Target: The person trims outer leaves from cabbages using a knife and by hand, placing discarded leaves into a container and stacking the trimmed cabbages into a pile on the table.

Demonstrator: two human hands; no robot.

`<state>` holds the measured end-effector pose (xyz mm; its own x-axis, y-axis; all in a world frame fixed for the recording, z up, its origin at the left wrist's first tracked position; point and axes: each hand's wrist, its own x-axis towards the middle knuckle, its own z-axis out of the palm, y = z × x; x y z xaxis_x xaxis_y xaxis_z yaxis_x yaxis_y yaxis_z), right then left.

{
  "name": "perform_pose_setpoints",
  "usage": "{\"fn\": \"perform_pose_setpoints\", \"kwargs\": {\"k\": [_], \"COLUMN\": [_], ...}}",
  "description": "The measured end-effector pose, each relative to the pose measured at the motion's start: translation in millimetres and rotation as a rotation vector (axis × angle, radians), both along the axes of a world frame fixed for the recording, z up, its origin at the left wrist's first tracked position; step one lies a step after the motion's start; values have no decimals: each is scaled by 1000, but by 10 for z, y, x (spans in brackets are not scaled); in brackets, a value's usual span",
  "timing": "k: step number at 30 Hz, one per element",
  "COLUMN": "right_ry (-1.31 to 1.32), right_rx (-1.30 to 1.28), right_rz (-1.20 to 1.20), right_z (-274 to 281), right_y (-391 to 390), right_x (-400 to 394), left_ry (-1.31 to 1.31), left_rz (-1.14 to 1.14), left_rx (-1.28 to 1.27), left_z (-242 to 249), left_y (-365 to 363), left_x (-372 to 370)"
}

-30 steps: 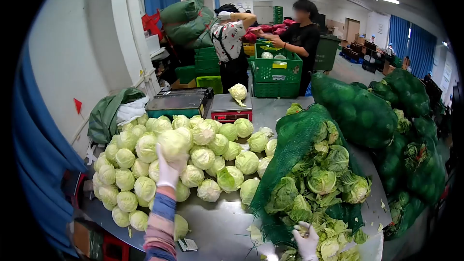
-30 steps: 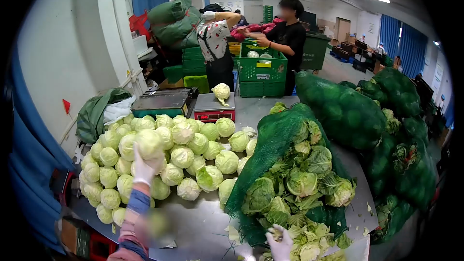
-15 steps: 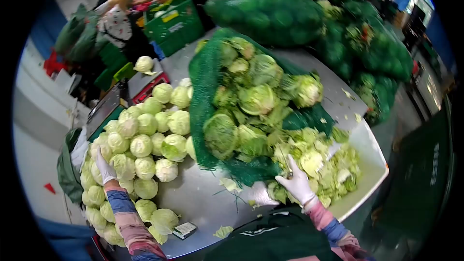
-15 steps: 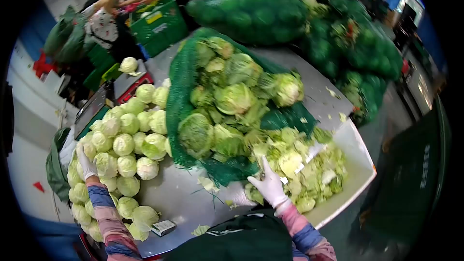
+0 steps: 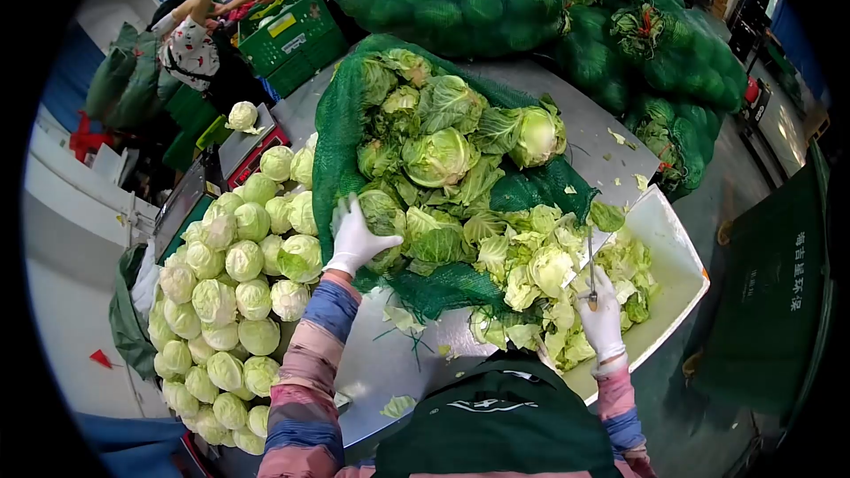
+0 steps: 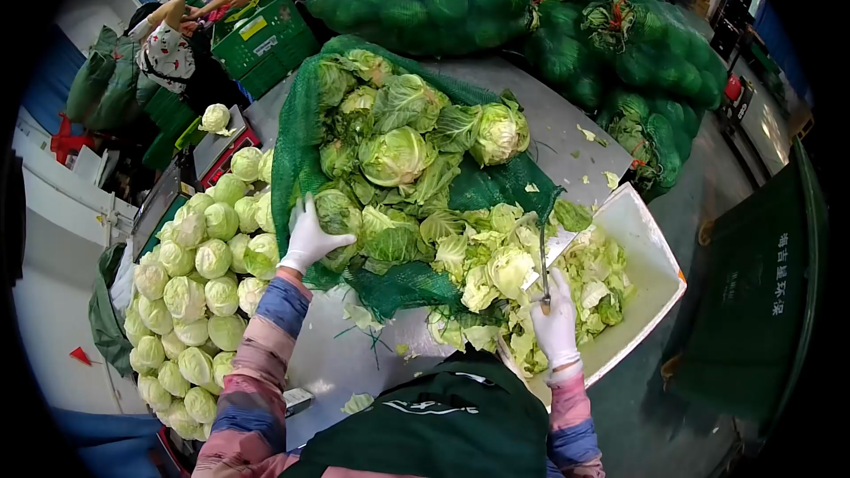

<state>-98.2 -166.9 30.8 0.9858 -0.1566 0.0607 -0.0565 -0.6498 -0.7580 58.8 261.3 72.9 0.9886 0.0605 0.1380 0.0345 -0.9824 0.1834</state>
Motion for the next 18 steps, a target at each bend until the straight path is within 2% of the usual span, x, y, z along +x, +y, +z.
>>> {"fn": "perform_pose_setpoints", "kwargs": {"k": [1,2,4,6,8,9,10,12,13,14,16,18], "right_ry": [-11,-11,132,191,128,124,202,281,254,228,203,176], "right_rx": [21,23,131,49,-12,-11,30,51,42,32,25,20], "right_rz": [-5,-5,88,121,173,167,179,225,236,248,249,242], "right_z": [-82,-112,-6,-228,-302,-267,-207,-160,-180,-208,-219,-227], "right_y": [-15,-40,5,9,67,101,140,185,199,210,219,211], "right_x": [-32,-77,-172,-232,-258,-258,-251,-256,-265,-278,-290,-329], "left_ry": [131,131,94,71,-112,-142,-233,-363,-313,-202,-244,-210], "left_rz": [126,126,83,56,69,138,86,-189,-308,-286,-201,-151], "left_rx": [33,35,-319,-354,-223,-43,132,95,-46,-23,209,224], "left_z": [-2,-23,-95,-176,-269,-197,-137,-293,-405,-513,-578,-772], "left_y": [42,85,190,209,121,-93,-327,-588,-656,-705,-789,-895], "left_x": [-6,-2,-12,-54,-111,-182,-280,-318,-256,-217,-70,-60]}}
